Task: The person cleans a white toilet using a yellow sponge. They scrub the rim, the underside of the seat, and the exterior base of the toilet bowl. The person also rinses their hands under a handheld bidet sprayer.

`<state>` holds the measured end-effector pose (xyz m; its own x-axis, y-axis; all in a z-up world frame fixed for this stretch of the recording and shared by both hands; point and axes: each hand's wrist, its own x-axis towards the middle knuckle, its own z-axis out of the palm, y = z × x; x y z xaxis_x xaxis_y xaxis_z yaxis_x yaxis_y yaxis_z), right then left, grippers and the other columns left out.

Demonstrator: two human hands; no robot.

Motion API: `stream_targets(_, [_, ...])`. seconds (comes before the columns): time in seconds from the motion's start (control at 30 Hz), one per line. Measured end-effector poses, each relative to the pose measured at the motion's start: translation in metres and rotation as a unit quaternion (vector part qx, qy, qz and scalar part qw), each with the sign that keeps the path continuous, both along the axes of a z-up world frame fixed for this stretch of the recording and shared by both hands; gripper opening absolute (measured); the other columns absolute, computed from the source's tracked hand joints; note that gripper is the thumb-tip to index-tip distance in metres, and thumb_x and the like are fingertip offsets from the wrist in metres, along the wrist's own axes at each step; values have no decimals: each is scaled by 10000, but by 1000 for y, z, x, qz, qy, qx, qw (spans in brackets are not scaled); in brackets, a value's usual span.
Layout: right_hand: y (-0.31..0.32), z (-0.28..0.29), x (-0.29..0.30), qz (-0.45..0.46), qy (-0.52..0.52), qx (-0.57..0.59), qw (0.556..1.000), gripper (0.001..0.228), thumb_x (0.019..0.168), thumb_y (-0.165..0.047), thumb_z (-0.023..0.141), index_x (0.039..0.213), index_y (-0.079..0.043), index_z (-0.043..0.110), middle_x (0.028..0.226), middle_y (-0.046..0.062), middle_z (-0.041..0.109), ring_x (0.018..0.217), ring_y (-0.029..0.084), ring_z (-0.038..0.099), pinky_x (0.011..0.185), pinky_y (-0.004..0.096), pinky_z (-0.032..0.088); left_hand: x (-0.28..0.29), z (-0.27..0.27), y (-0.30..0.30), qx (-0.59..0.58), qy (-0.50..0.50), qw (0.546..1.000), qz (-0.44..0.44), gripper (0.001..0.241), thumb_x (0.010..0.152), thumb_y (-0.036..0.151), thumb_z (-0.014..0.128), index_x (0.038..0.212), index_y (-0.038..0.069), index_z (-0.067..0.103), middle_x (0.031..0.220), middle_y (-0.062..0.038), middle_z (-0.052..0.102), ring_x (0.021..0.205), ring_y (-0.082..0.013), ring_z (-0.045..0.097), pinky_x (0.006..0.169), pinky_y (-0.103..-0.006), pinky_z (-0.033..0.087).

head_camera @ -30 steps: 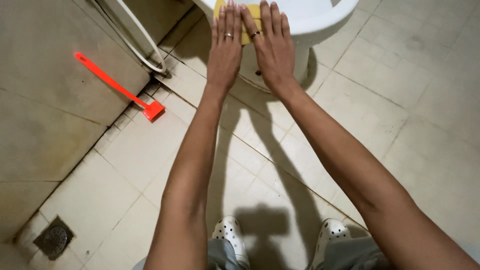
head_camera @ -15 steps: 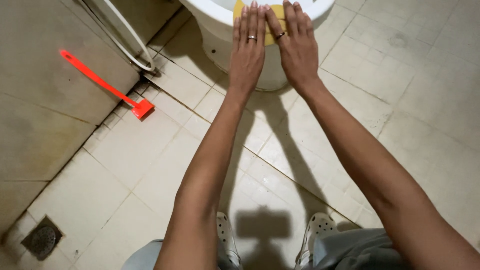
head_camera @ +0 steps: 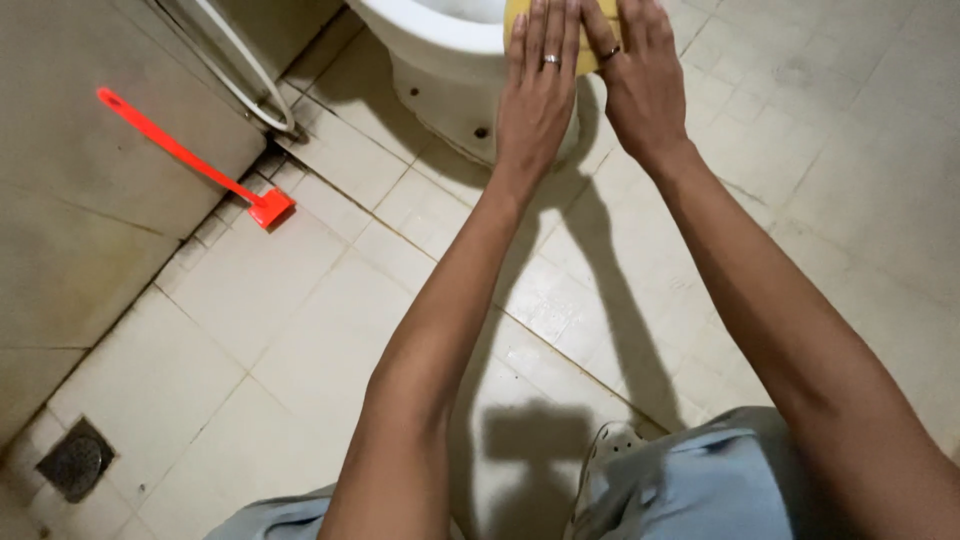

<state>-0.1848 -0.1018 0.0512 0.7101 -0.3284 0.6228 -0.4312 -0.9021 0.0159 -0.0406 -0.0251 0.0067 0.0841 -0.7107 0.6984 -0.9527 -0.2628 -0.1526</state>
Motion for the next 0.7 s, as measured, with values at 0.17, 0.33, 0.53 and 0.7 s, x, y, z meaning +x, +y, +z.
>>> stream_targets(0.17, [-3, -1, 0, 21, -9, -17, 1000, 672, 1118, -91, 697, 1663, -170, 311, 1682, 176, 332, 1559, 397, 312, 1292, 524, 285, 3, -7, -3, -11, -34, 999, 29, 860, 1019, -47, 613, 1698, -8, 88, 1758, -214, 91, 1646, -366, 68, 1391, -509, 69])
stream_targets(0.33, [-3, -6, 4, -30, 26, -62, 997, 727, 1062, -3, 662, 1687, -181, 335, 1665, 173, 327, 1574, 362, 330, 1305, 483, 309, 5, -1, 6, -15, -10, 1000, -7, 823, 1030, -23, 609, 1657, -46, 77, 1770, -209, 83, 1657, -366, 66, 1400, -529, 81])
stream_targets(0.53, [4, -2, -1, -9, 26, -54, 998, 673, 1119, -53, 648, 1697, -131, 311, 1624, 174, 346, 1523, 387, 348, 1241, 529, 342, 13, -9, 1, 5, -35, 999, 4, 838, 984, -115, 582, 1659, -6, 97, 1770, -169, 101, 1649, -343, 83, 1384, -555, 72])
stream_targets(0.7, [9, 2, 1, 4, 15, -1, 1000, 692, 1164, -108, 676, 1699, -198, 247, 1690, 147, 319, 1500, 394, 340, 1252, 519, 363, 22, -17, -9, 7, -49, 999, -13, 985, 903, -183, 609, 1701, 27, 72, 1767, -148, 95, 1642, -324, 73, 1376, -549, 48])
